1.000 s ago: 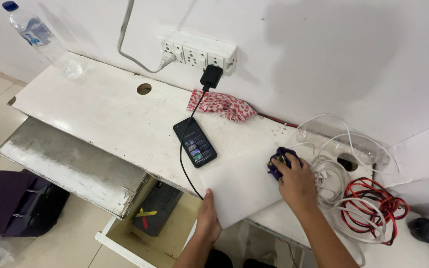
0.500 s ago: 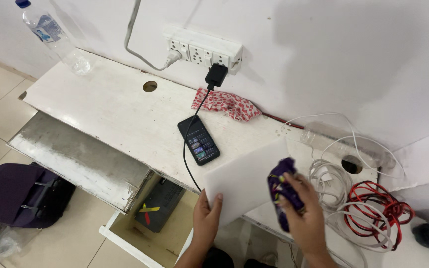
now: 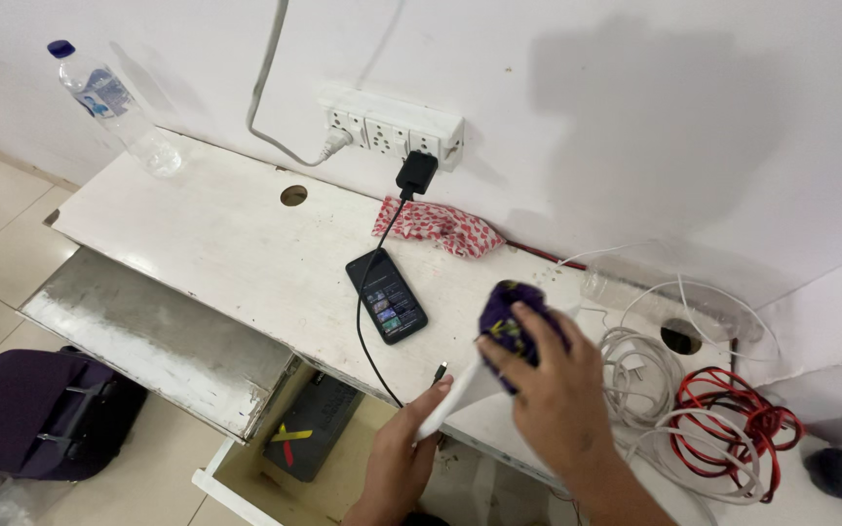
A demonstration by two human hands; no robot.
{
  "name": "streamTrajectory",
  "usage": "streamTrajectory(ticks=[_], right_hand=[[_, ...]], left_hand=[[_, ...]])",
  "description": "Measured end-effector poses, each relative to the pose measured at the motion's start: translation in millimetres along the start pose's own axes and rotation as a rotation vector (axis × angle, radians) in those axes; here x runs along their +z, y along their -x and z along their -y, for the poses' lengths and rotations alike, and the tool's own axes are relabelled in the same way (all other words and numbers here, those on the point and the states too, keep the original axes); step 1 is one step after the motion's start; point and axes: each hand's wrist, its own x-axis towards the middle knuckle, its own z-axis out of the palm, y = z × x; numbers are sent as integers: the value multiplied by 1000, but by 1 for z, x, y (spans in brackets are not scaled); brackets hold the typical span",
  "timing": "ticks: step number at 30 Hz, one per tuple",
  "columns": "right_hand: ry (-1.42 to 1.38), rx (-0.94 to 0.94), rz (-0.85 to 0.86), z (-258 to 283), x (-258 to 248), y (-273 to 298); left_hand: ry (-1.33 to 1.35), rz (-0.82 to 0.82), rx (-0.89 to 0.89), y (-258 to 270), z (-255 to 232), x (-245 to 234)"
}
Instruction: The person unpacks a patterned cloth, foam sheet, and coiled cables by hand. The person then places the cables into a desk drawer, wraps a charging cable around a power adapter, and stores them in the drawer.
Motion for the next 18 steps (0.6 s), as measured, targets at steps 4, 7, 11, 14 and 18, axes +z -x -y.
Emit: streamTrajectory(ticks=[4,7,11,14,18], right_hand=[[69,321,157,-58,8,-20],[-12,292,46,-43,2,-15],[-207,15,-105,35,-15,18],[-281,-217,-147,47,-16,22],[-28,94,-23,-24,15,-8]], left_hand=[[6,39,57,1,-9,-5],[23,40,-87,2,0,-3],[-35,1,27,6,25,3],[-66,-4,48,4,28,0],[-22,14,43,7,14,-6]])
